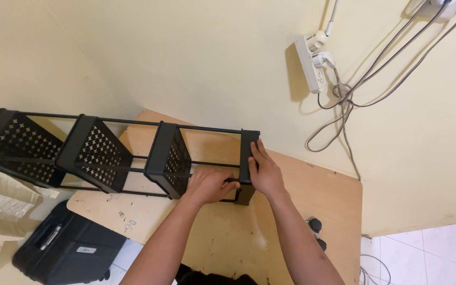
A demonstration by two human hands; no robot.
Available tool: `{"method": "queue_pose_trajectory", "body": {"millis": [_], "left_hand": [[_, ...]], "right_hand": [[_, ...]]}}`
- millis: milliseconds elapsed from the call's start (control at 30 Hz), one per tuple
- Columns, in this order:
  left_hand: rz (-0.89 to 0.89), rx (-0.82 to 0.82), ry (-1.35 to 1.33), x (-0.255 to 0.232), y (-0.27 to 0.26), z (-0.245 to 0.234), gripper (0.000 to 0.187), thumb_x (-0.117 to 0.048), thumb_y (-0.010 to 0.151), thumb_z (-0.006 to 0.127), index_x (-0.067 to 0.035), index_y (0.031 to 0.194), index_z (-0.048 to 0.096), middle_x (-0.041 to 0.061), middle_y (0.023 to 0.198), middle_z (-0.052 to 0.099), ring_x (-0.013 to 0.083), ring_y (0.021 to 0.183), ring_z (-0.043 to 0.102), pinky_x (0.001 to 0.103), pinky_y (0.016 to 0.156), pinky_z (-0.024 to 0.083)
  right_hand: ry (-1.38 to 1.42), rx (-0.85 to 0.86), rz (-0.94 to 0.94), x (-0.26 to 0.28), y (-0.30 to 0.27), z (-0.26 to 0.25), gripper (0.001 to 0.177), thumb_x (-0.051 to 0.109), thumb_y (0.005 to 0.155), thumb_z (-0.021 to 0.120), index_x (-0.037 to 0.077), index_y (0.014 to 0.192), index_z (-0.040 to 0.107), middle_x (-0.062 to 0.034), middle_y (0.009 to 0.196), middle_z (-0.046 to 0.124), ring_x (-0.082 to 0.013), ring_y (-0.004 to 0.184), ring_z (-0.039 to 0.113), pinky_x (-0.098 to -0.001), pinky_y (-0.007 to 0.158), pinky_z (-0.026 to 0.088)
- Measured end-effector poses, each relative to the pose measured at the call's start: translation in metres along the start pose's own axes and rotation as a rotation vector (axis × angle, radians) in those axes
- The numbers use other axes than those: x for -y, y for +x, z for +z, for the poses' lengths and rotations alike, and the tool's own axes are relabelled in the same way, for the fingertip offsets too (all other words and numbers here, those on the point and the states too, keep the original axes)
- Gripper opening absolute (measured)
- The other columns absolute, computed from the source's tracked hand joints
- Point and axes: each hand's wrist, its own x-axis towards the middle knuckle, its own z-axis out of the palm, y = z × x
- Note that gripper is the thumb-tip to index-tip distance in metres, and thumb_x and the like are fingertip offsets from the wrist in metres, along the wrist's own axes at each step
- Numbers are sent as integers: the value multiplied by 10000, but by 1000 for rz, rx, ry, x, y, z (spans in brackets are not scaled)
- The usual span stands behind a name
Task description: The person disassembles a three-tier rolling cart by removing the caster wheels and detaching the plastic trays from the metal frame. The cart is laid on its side on a table, and each component is removed by hand and placed on the table surface.
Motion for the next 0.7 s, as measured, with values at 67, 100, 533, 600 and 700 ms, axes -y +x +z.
{"method": "queue_pose_trajectory", "body": {"millis": [67,100,533,600,700], "left_hand": [[-3,6,16,0,0,0,413,-531,863,720,-119,833,708,80,717,698,343,733,682,501,605,494],[-5,14,23,0,1,-1,419,-538,863,721,-120,836,710,79,708,700,342,729,683,498,609,493],[-54,-7,19,-4,-3,7,470,-613,837,692,-153,909,753,89,713,715,337,729,698,487,628,515],[-66,5,31,-5,-2,6,479,-621,834,696,-150,899,750,84,738,716,335,743,698,490,632,516],[-61,3,49,-6,-2,6,488,-630,841,694,-146,873,750,77,756,720,326,766,703,484,652,521]], "right_hand": [[6,1,10,-1,1,-1,505,276,1001,503,202,1500,497,-46,1638,375,-329,1293,572,-432,1018,499],[9,-13,-15,-1,4,-2,508,270,998,511,193,1500,500,-58,1633,374,-333,1309,558,-432,1026,491],[13,5,-23,-8,3,-2,564,298,952,603,154,1490,515,-120,1619,381,-331,1377,501,-413,1073,459],[-13,5,-17,-7,4,0,602,323,935,642,143,1493,505,-159,1602,375,-349,1380,479,-421,1074,445],[-23,-5,5,-6,2,2,623,342,933,659,145,1501,498,-193,1538,435,-367,1354,493,-429,1061,445]]}}
